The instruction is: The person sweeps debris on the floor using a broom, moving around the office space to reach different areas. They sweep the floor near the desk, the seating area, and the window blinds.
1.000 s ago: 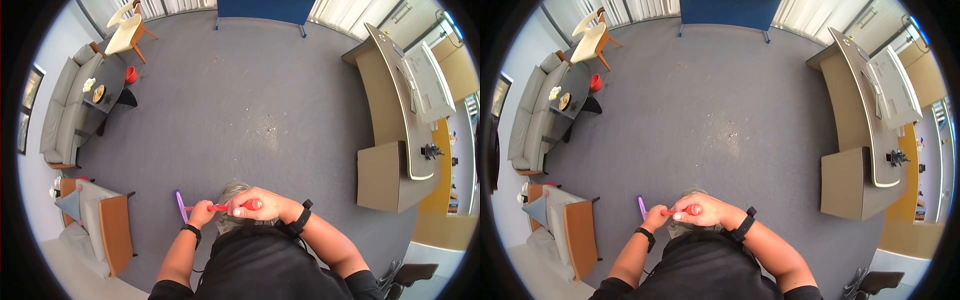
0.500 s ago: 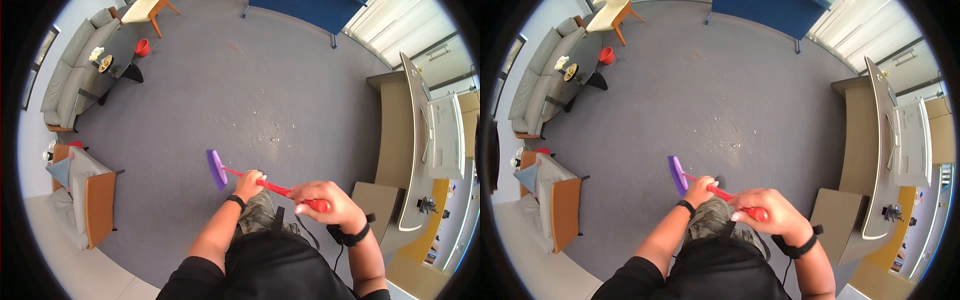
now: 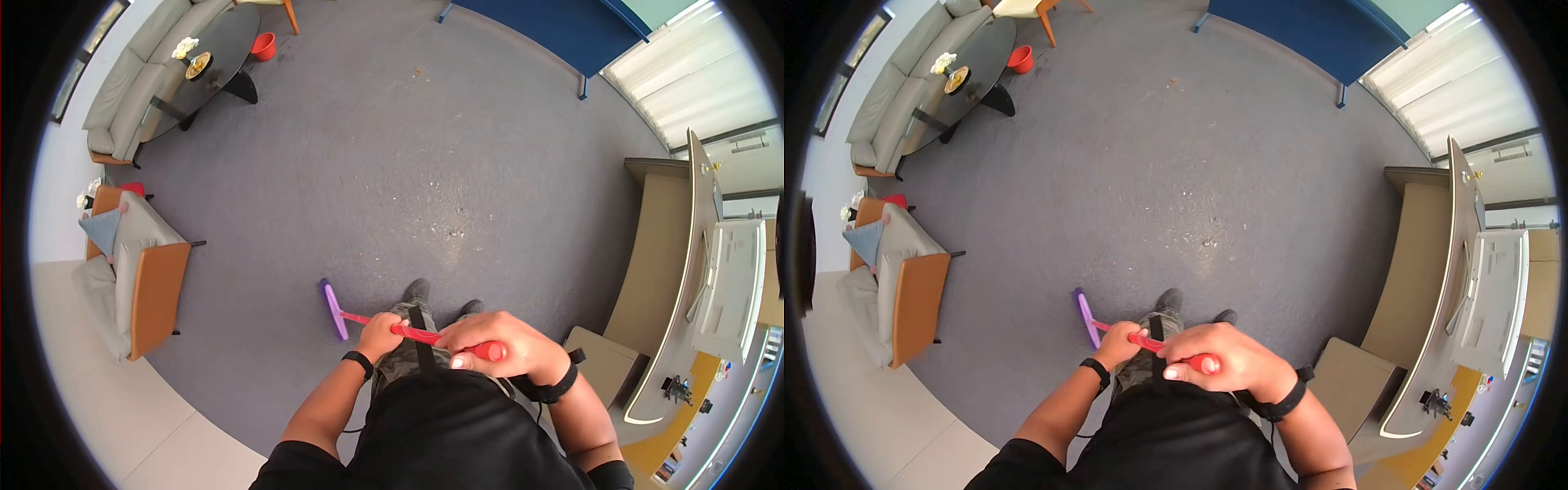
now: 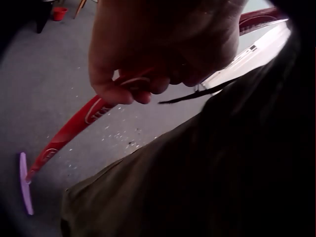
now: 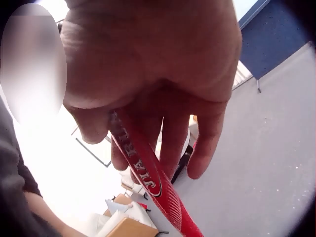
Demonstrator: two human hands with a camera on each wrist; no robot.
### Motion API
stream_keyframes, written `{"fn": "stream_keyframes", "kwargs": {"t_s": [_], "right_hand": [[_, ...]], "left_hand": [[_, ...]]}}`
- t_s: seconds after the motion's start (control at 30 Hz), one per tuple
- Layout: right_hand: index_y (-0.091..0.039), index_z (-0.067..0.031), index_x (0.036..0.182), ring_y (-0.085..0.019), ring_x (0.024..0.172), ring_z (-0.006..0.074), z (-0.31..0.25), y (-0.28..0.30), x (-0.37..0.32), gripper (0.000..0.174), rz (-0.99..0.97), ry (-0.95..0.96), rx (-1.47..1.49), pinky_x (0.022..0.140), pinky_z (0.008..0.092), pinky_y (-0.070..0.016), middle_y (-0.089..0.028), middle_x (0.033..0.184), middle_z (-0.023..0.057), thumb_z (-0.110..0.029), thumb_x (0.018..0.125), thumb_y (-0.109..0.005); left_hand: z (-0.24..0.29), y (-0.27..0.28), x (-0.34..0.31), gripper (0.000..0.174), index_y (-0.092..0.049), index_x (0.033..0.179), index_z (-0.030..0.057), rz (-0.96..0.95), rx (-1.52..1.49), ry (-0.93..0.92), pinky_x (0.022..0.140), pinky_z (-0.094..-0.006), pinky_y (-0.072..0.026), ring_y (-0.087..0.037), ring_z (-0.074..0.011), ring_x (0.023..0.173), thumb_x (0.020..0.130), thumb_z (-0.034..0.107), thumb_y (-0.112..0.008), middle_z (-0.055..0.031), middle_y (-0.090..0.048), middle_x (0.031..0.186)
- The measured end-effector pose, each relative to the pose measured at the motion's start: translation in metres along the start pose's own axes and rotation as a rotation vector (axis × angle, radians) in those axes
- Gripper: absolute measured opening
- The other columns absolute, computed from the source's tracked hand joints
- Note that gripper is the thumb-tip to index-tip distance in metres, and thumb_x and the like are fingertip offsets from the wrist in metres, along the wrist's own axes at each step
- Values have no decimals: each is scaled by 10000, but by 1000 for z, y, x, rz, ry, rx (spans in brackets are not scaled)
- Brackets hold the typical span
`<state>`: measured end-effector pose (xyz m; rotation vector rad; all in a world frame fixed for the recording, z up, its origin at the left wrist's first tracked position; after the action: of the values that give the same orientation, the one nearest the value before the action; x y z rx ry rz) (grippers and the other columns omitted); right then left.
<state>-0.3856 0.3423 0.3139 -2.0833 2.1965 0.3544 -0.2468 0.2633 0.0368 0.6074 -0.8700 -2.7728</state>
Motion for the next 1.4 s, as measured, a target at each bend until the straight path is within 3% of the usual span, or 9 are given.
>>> {"fn": "stream_keyframes", "kwargs": {"t_s": [0.07, 0.27, 0.47, 0.63, 0.73, 0.93, 1.1, 1.33, 1.4], "right_hand": [[-700, 33, 915, -706, 1015, 399, -8, 7, -4, 201, -5, -41, -53, 929, 446, -547, -741, 999, 197, -155, 887, -766], [-701, 5, 881, -724, 1009, 363, -81, 65, -28, 277, 124, -36, -459, 847, 428, -584, -749, 997, 160, -237, 827, -824], [-666, -11, 784, -733, 1001, 351, -119, 84, -47, 299, 51, 145, -410, 819, 417, -594, -750, 939, 131, -249, 796, -846], [-706, 19, 856, -727, 1021, 375, -55, 62, -26, 233, 70, 84, -78, 923, 453, -575, -748, 970, 191, -186, 848, -815], [-719, 24, 911, -717, 1037, 371, -38, 42, -17, 190, -3, 19, -98, 933, 431, -564, -745, 990, 203, -131, 843, -806], [-686, 13, 836, -726, 990, 377, -79, 83, -51, 245, 192, -8, -407, 871, 442, -582, -743, 998, 175, -186, 803, -825], [-647, -26, 703, -753, 927, 323, -122, 81, -65, 312, 136, 179, -433, 744, 397, -607, -735, 842, 116, -250, 809, -837], [-664, 20, 739, -748, 965, 350, -74, 64, -45, 350, 194, 158, -88, 841, 423, -594, -755, 911, 167, -271, 906, -763], [-668, 23, 769, -739, 997, 355, -59, 51, -33, 286, 153, 108, -14, 877, 420, -584, -755, 936, 170, -211, 894, -775]], "left_hand": [[2, -17, 6, 367, -598, 707, 45, -54, -27, -12, 718, -553, -470, -616, -444, 821, 965, 307, -598, -201, -613, 758], [113, -2, 111, 349, -571, 705, 30, 190, -184, -264, 718, -544, -474, -610, -433, 818, 953, 271, -614, -196, -616, 771], [162, 42, 89, 349, -519, 708, 17, 274, -203, -266, 716, -520, -455, -583, -424, 795, 967, 235, -605, -190, -570, 732], [75, 17, 33, 370, -554, 675, 39, 178, -81, -10, 722, -552, -462, -604, -434, 806, 953, 274, -618, -190, -610, 747], [41, -18, 27, 372, -558, 681, 31, 63, -128, -49, 722, -551, -462, -600, -441, 795, 953, 278, -615, -201, -607, 748], [142, -18, 120, 364, -555, 692, 31, 126, -230, -319, 720, -538, -470, -605, -427, 813, 958, 272, -611, -190, -603, 753], [193, 21, 108, 368, -527, 686, 29, 110, -218, -331, 710, -529, -463, -593, -417, 797, 959, 260, -612, -176, -589, 738], [112, 33, 32, 402, -538, 665, 28, 76, -71, -157, 670, -533, -449, -598, -425, 753, 955, 292, -624, -188, -589, 701], [80, 16, 19, 385, -586, 680, 50, -126, -27, -44, 653, -565, -478, -634, -435, 785, 941, 330, -627, -197, -627, 729]]}}
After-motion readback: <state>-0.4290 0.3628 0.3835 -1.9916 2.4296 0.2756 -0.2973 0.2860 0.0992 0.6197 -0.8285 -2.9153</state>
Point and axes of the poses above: each hand's wrist, its own x-axis towards the middle knuckle, its own y-axis out of the back of the hand, z = x × y, the point moved 9 cm from there along x, towards the middle knuckle
